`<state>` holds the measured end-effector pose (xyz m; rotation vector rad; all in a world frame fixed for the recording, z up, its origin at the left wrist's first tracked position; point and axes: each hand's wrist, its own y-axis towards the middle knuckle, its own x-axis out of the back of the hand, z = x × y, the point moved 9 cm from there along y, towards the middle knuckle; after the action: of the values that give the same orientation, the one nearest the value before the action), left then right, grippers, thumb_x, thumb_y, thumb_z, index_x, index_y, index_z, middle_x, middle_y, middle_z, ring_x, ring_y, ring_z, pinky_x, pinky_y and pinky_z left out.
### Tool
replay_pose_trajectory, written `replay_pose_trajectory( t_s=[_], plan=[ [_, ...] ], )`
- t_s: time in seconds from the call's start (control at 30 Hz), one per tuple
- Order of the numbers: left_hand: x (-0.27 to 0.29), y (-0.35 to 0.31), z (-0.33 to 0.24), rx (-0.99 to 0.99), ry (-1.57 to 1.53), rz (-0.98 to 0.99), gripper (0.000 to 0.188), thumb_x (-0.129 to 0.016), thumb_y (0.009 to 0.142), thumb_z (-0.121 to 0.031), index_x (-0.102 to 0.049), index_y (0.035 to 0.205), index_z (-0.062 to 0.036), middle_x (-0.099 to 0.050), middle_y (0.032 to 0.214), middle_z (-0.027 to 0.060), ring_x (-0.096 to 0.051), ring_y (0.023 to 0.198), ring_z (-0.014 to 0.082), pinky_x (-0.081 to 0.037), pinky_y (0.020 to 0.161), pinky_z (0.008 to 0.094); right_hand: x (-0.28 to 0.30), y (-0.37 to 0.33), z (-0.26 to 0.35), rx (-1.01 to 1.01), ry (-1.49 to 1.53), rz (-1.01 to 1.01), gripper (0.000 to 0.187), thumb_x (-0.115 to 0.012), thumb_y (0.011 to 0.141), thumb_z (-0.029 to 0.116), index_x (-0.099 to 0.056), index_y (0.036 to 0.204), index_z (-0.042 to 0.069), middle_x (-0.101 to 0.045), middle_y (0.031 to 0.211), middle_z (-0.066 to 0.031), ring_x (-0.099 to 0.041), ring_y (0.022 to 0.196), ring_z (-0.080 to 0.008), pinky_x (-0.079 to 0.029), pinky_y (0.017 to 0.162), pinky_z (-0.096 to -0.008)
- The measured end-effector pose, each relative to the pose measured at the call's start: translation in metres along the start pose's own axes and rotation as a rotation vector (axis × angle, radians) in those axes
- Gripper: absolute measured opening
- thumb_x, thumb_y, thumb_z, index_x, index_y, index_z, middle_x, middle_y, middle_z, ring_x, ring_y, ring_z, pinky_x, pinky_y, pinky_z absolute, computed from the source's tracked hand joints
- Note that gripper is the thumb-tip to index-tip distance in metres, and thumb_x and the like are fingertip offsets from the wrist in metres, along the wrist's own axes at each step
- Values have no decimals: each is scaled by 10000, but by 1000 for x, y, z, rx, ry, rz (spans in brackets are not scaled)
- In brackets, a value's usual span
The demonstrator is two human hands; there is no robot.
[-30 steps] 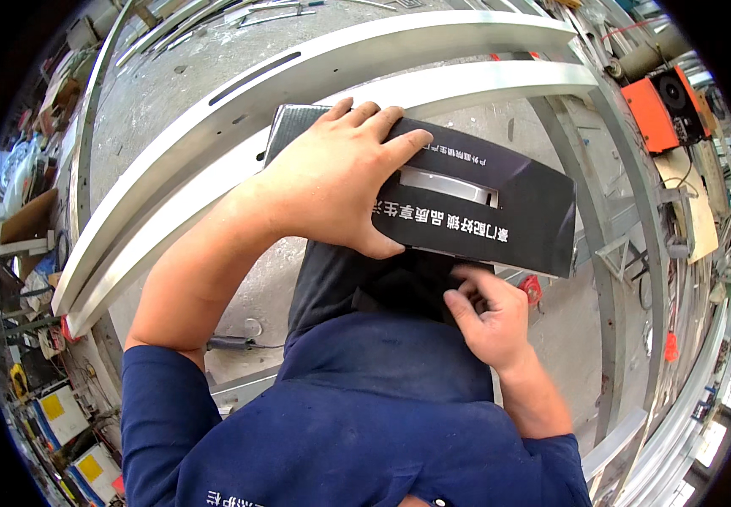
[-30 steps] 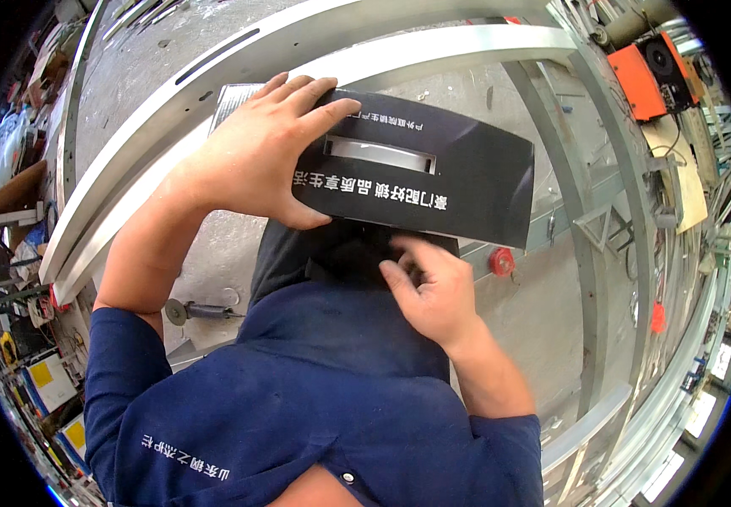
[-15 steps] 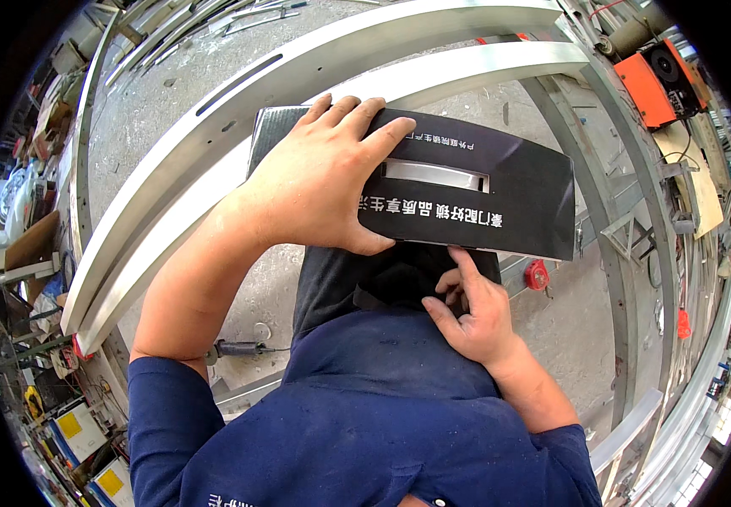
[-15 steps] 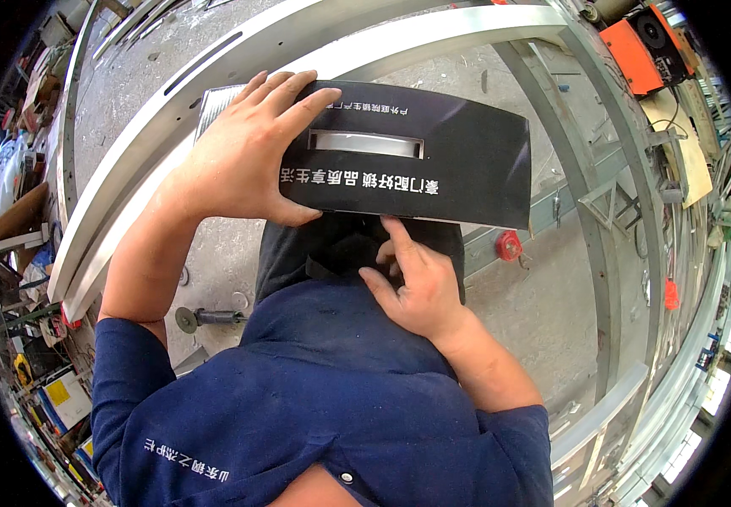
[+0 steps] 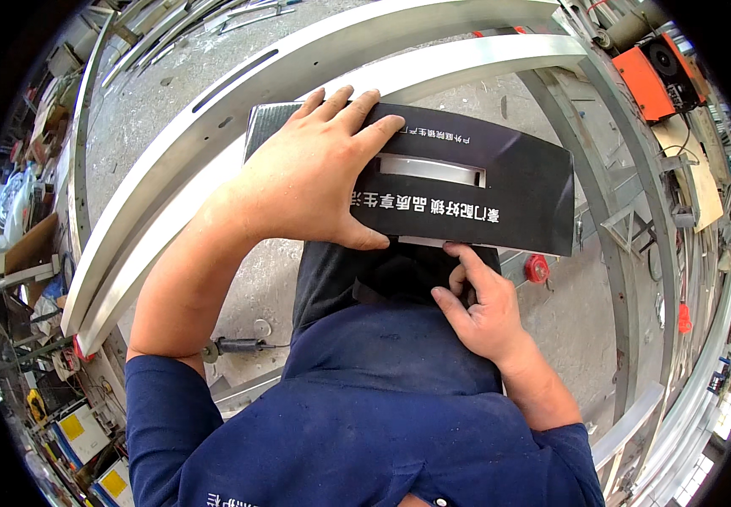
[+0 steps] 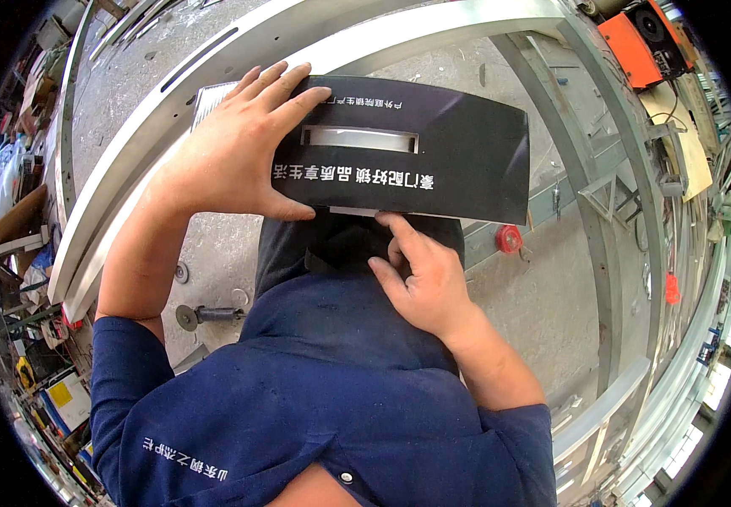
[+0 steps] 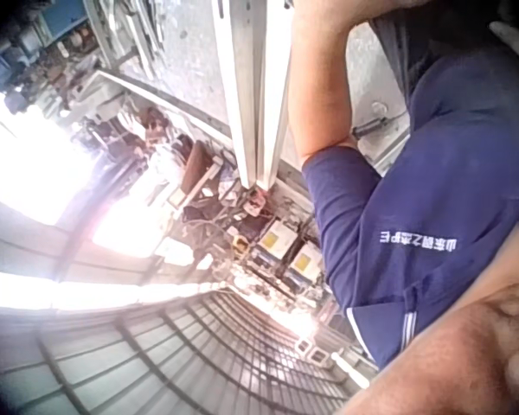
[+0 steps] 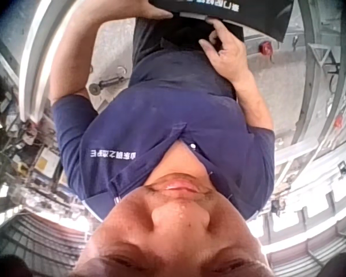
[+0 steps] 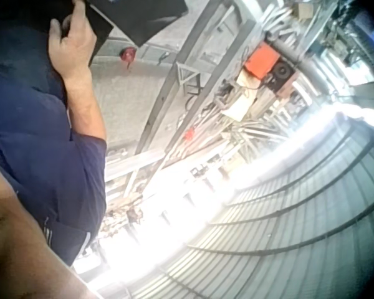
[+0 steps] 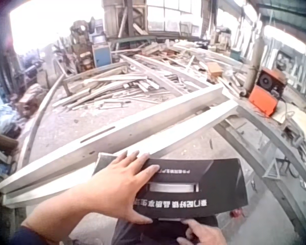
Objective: The person packs a black rectangular object into a cardboard box, places a foam insert on top, and closes the box. They then write on the box with a marker and move it to a pile of other boxes and materials.
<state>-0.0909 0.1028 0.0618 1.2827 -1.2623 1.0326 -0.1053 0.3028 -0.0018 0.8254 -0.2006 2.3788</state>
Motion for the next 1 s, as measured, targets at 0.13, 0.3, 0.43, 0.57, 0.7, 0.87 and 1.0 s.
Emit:
replay_pose_trajectory(
  t_s=[0.13, 0.3, 0.43, 0.57, 0.7, 0.87, 1.0],
  plan=[
    [0, 1, 1, -4, -3, -13, 1097, -892, 525, -451, -446, 1442, -48, -382, 1511, 256, -351, 1409, 453, -266, 1206, 518, -16, -7, 10, 190, -20, 134, 473, -736, 798, 55, -594, 1247, 15, -598, 814, -73, -602, 657, -170, -499, 613, -277],
    [4, 4, -1, -12, -28, -4, 1113, -892, 511, -455, -444, 1444, -46, -394, 1505, 259, -355, 1407, 452, -276, 1202, 508, -12, -15, -23, -281, 832, -45, 622, -707, 913, 141, -421, 1436, -37, -603, 937, -73, -559, 787, -109, -467, 706, -228],
    [0, 6, 0, -3, -8, -6, 1125, -893, 509, -453, -429, 1456, -60, -404, 1500, 252, -369, 1402, 444, -279, 1202, 506, -30, -18, -4, -418, 1273, 39, 747, -674, 943, 243, -276, 1517, -20, -560, 1105, -132, -600, 840, -151, -491, 697, -256],
    [-2, 5, 2, 21, 20, -14, 1131, -898, 516, -461, -419, 1464, -72, -408, 1499, 245, -373, 1401, 440, -276, 1206, 505, -32, -19, -8, -338, 1298, 38, 798, -670, 944, 281, -222, 1545, 6, -521, 1163, -137, -608, 865, -170, -491, 697, -275],
    [-1, 8, 1, -3, 17, 3, 1142, -900, 513, -476, -416, 1463, -67, -407, 1497, 249, -370, 1404, 436, -279, 1206, 501, -31, -21, -8, -324, 1332, 10, 785, -663, 946, 284, -230, 1552, 37, -520, 1165, -113, -609, 866, -175, -485, 707, -287],
    [1, 9, -1, -6, 27, 32, 1145, -892, 522, -491, -411, 1464, -53, -406, 1494, 261, -372, 1402, 438, -285, 1204, 493, -32, -20, -10, -285, 1470, -8, 784, -653, 950, 269, -208, 1568, 81, -529, 1174, -96, -612, 882, -180, -484, 717, -298],
    [1, 12, 0, 5, 23, 36, 1153, -887, 526, -507, -405, 1469, -52, -403, 1495, 266, -373, 1401, 439, -292, 1201, 493, -33, -15, -3, -279, 1516, 45, 799, -644, 952, 246, -167, 1577, 99, -548, 1136, -104, -614, 884, -183, -487, 708, -303]
  ],
)
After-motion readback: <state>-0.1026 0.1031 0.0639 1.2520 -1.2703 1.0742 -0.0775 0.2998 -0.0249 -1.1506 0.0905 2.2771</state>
